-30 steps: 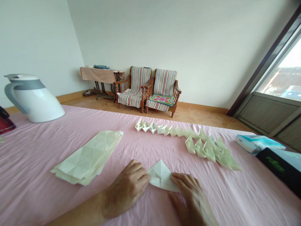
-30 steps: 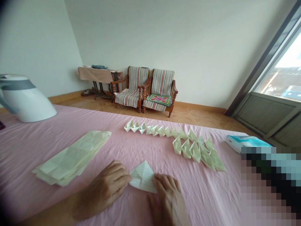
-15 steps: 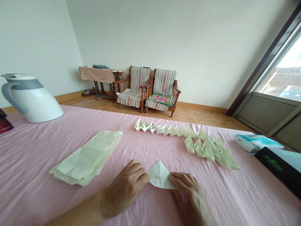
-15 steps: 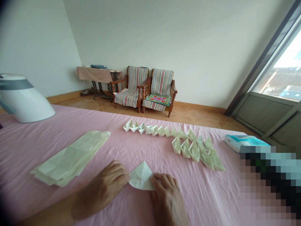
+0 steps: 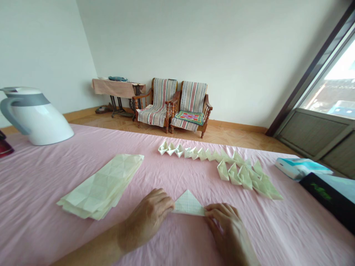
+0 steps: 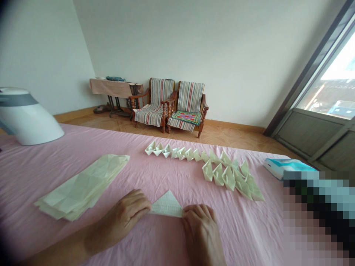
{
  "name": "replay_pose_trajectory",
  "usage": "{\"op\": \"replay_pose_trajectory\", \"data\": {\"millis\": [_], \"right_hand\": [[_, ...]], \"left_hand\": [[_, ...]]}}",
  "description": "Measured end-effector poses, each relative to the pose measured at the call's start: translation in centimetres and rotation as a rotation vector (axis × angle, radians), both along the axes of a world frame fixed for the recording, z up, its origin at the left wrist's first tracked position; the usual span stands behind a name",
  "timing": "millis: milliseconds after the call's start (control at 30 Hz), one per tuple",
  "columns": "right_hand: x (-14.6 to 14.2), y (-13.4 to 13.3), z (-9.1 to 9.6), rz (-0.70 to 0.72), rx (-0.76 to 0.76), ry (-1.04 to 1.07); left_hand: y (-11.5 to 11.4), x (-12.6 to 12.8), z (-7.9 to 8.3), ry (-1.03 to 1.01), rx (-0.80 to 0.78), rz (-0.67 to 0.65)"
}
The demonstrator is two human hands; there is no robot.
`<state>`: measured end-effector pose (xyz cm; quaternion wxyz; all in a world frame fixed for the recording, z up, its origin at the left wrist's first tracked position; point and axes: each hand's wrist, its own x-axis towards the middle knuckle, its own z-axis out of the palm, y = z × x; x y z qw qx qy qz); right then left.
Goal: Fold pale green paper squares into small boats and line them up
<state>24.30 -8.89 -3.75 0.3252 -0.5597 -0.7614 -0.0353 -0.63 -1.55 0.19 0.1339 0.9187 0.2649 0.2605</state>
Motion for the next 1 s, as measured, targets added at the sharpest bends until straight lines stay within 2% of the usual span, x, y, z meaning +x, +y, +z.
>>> {"op": "replay_pose_trajectory", "data": {"millis": [133, 233, 300, 400, 533, 700, 867, 1000], "right_hand": [[0.1, 0.3, -1.1, -0.096, -0.062, 0.073], [-0.1, 0.4, -1.1, -0.174, -0.081, 0.143], [-0.1, 0.4, -1.0, -0.157, -0.074, 0.17], [0.1, 0.4, -0.7, -0.085, -0.091, 0.14], [0.1, 0.1, -0.7, -0.089, -0.127, 0.074], [-0.1, 0.0, -0.9, -0.056, -0.064, 0.052], [-0.7, -0.4, -0.1, -0.055, -0.056, 0.076], [-1.0, -0.8, 0.6, 0.009, -0.062, 0.064]], "left_hand": [[0.3, 0.1, 0.0, -0.093, -0.169, 0.05], [0.4, 0.1, -0.1, -0.103, -0.261, 0.111], [0.5, 0.0, -0.1, -0.096, -0.29, 0.135], [0.5, 0.0, -0.2, -0.085, -0.295, 0.138], [0.5, -0.1, -0.1, -0.083, -0.277, 0.114], [0.5, -0.1, 0.0, -0.094, -0.257, 0.082], [0.4, -0.1, 0.0, -0.079, -0.265, 0.084], [0.5, -0.1, 0.1, -0.084, -0.269, 0.098]]}}
